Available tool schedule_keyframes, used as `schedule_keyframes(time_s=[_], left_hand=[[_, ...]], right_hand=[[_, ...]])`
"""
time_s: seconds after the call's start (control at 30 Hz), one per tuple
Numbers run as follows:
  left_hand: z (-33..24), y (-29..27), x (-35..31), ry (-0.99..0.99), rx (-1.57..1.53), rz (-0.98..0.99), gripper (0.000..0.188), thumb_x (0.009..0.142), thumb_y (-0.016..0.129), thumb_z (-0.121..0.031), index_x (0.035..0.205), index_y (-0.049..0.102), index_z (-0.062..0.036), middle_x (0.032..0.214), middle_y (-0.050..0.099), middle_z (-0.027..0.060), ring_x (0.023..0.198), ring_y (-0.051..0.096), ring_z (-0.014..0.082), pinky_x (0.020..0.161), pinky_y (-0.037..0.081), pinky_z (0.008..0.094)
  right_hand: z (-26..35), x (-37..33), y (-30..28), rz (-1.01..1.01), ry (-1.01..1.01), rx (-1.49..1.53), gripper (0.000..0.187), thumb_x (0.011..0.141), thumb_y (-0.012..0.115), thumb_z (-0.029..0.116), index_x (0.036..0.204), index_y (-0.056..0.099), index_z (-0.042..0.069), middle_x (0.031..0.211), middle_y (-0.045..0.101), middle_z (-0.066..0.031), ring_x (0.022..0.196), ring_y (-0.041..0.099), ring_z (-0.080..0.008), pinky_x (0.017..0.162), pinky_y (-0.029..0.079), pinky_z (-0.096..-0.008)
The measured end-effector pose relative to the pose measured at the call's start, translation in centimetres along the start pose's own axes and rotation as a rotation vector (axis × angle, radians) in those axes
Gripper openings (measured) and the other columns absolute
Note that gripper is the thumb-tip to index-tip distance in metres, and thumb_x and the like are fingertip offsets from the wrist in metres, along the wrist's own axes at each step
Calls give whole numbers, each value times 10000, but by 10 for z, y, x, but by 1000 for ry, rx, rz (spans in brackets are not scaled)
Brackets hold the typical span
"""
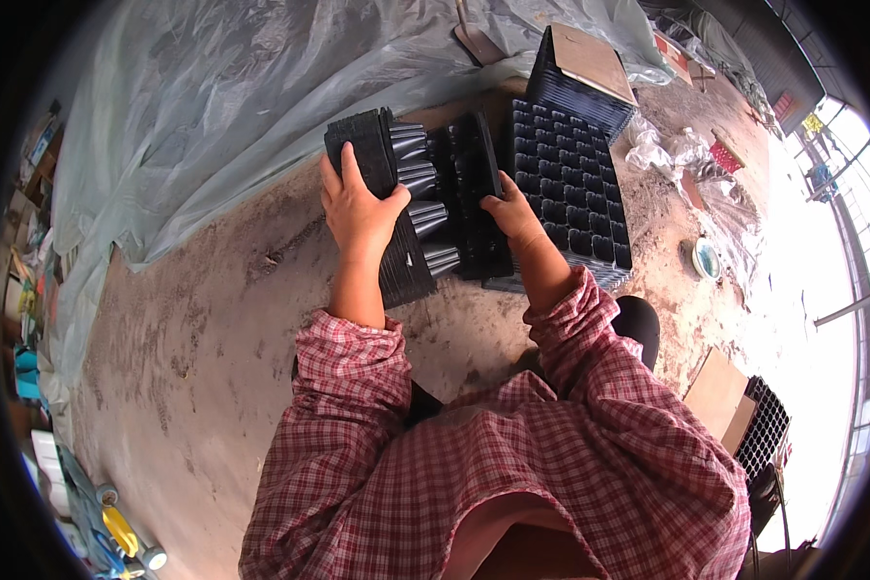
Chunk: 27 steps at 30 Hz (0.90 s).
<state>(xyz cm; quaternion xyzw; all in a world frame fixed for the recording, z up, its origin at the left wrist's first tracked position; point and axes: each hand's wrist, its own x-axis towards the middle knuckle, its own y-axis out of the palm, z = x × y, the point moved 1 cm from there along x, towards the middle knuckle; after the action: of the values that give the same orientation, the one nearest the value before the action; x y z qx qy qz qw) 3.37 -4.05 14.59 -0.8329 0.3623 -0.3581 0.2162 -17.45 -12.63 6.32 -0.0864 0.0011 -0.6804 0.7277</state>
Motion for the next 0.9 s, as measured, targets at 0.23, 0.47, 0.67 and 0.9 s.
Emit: schedule_keyframes(time_s=[0.23, 0.47, 0.67, 0.9], left_hand=[[22, -9, 5, -52, 37, -77, 818, 645, 675, -313, 1349, 299, -134, 1401, 223, 181, 1212, 332, 418, 982, 335, 460], [19, -13, 4, -168, 32, -46, 826, 660, 659, -344, 1369, 271, -170, 1424, 183, 196, 1225, 321, 425, 987, 327, 477], [28, -13, 4, -151, 24, -72, 813, 674, 647, -356, 1369, 274, -158, 1423, 181, 212, 1232, 310, 432, 1007, 297, 469], [20, -15, 2, -161, 14, -46, 807, 684, 657, -343, 1369, 276, -155, 1424, 184, 203, 1253, 292, 413, 1014, 283, 460]], right_hand=[[46, -53, -31, -336, -351, -113, 746, 672, 525, 8, 1366, 259, 74, 1024, 547, -156, 876, 556, -231, 810, 441, -287], [21, -36, -108, -659, -164, 738, 507, 694, 475, 5, 1197, 432, 46, 1057, 535, -89, 912, 551, -224, 830, 460, -322], [-57, -29, -153, -884, -27, 992, 347, 693, 479, 84, 1023, 548, 4, 982, 586, -118, 869, 597, -286, 800, 508, -430], [-143, 4, -183, -993, 202, 1057, 292, 754, 464, 162, 984, 615, 64, 990, 623, -101, 889, 608, -282, 852, 490, -428]])
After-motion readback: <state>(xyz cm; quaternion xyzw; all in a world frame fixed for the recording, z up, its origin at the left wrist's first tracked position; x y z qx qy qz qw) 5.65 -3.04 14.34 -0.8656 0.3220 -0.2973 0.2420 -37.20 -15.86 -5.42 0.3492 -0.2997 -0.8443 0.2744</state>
